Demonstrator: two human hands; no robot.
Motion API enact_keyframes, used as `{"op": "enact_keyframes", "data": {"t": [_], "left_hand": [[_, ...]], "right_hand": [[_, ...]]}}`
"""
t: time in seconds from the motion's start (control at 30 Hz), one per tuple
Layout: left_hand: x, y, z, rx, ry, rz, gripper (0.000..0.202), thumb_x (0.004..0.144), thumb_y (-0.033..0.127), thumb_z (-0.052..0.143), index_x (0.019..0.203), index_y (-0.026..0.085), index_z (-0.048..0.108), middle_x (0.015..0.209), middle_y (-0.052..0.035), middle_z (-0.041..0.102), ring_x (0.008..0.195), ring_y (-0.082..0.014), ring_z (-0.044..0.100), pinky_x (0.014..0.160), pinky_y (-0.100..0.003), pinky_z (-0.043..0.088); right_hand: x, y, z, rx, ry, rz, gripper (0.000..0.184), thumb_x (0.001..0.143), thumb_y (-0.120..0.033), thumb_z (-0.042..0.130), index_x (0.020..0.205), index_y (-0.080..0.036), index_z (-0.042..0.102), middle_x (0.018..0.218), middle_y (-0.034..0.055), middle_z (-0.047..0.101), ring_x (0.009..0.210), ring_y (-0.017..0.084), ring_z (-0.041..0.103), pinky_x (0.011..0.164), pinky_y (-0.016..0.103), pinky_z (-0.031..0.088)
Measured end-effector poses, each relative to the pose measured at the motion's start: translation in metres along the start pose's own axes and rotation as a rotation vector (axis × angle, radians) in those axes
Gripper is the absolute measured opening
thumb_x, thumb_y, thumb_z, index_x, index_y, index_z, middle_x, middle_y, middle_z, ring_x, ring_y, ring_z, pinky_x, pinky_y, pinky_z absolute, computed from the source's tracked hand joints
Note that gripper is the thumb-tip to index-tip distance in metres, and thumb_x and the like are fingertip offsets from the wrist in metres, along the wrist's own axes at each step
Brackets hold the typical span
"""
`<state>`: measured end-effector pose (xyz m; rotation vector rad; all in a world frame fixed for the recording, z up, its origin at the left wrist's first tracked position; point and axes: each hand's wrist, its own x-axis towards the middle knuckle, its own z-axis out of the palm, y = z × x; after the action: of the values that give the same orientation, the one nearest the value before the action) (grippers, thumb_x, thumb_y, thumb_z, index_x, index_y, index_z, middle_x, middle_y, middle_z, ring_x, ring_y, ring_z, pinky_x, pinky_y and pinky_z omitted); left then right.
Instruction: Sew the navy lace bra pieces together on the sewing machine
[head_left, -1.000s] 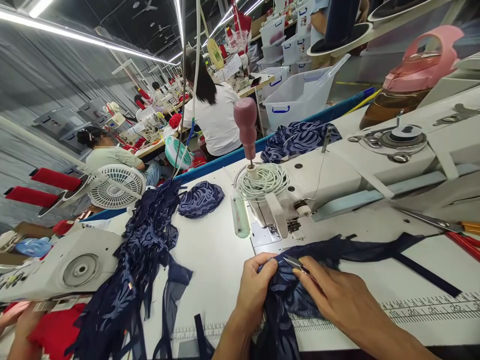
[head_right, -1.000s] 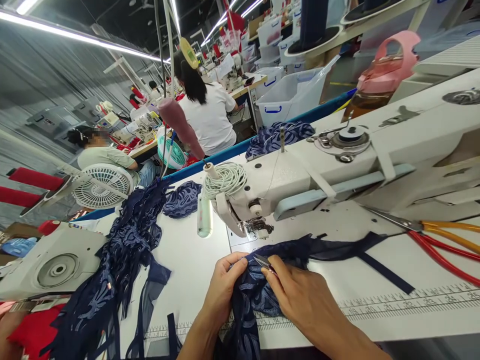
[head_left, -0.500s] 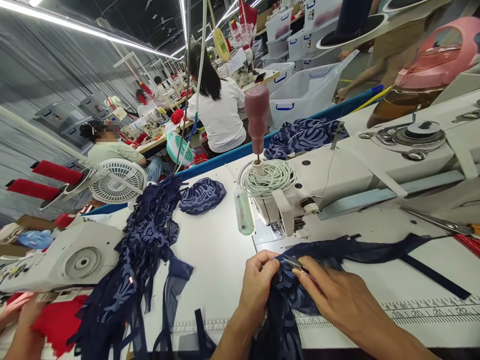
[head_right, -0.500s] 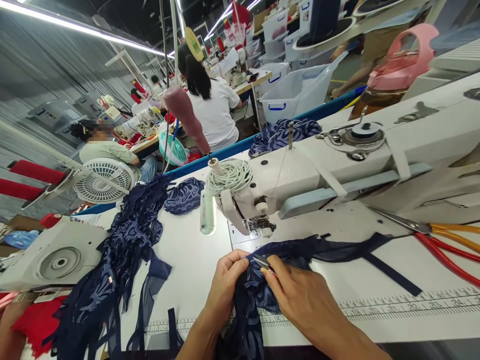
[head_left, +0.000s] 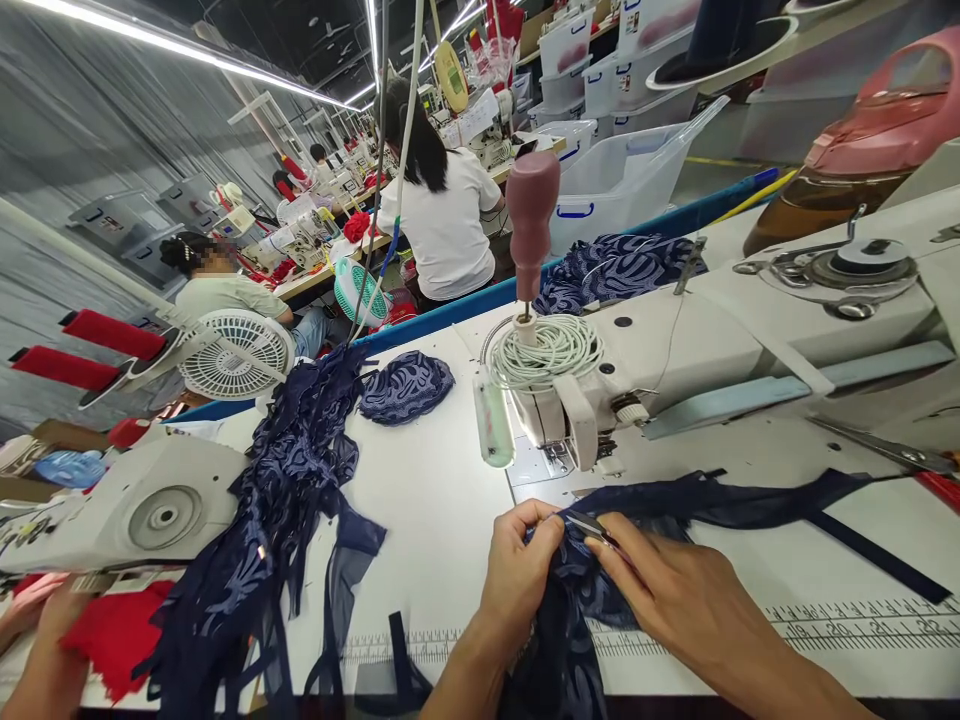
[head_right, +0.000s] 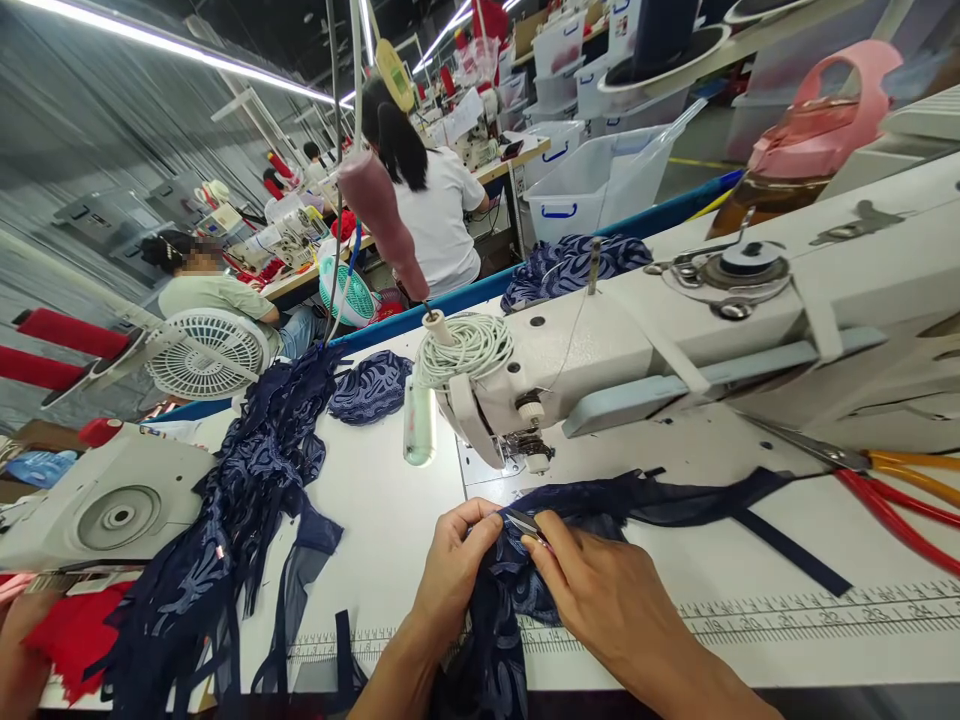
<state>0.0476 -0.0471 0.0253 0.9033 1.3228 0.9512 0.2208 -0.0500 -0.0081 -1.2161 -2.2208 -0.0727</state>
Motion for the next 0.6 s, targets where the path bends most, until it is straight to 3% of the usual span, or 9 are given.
{"op": "enact_keyframes", "data": {"t": [0.1, 0.37, 0.5, 0.6], "left_hand": [[0.001, 0.002, 0.001, -0.034, -0.01, -0.018, 0.033, 0.081, 0.046, 0.072, 0.077, 0.014, 0.066, 0.07, 0.0001, 0.056, 0.068, -0.0124, 0.045, 0.065, -0.024, 0.037], [0.001, 0.007, 0.001, -0.071, -0.015, -0.087, 0.035, 0.076, 0.046, 0.074, 0.072, 0.015, 0.06, 0.066, 0.0026, 0.049, 0.063, -0.0103, 0.039, 0.06, -0.023, 0.032], [0.001, 0.004, 0.001, -0.005, -0.034, -0.072, 0.036, 0.078, 0.049, 0.072, 0.076, 0.015, 0.063, 0.065, 0.0024, 0.049, 0.063, -0.011, 0.04, 0.06, -0.024, 0.031], [-0.001, 0.002, 0.001, 0.042, -0.059, -0.083, 0.038, 0.079, 0.053, 0.071, 0.079, 0.015, 0.063, 0.067, 0.0017, 0.051, 0.064, -0.0119, 0.042, 0.061, -0.024, 0.032]], "right_hand": [[0.001, -0.001, -0.001, -0.032, 0.044, -0.029, 0.037, 0.109, -0.029, 0.034, 0.085, -0.019, 0.059, 0.063, -0.0008, 0.061, 0.047, 0.011, 0.054, 0.048, 0.032, 0.028], [0.004, -0.006, -0.002, -0.013, 0.101, -0.06, 0.026, 0.108, -0.024, 0.04, 0.095, -0.016, 0.06, 0.064, -0.0028, 0.057, 0.052, 0.01, 0.056, 0.055, 0.028, 0.035], [0.004, 0.003, -0.009, 0.021, 0.084, 0.014, 0.031, 0.109, -0.027, 0.037, 0.091, -0.016, 0.061, 0.06, -0.003, 0.057, 0.048, 0.009, 0.054, 0.05, 0.027, 0.031], [0.013, 0.029, -0.016, -0.169, 0.073, 0.155, 0.037, 0.107, -0.035, 0.037, 0.095, -0.015, 0.066, 0.062, 0.0019, 0.062, 0.046, 0.011, 0.054, 0.046, 0.028, 0.024]]}}
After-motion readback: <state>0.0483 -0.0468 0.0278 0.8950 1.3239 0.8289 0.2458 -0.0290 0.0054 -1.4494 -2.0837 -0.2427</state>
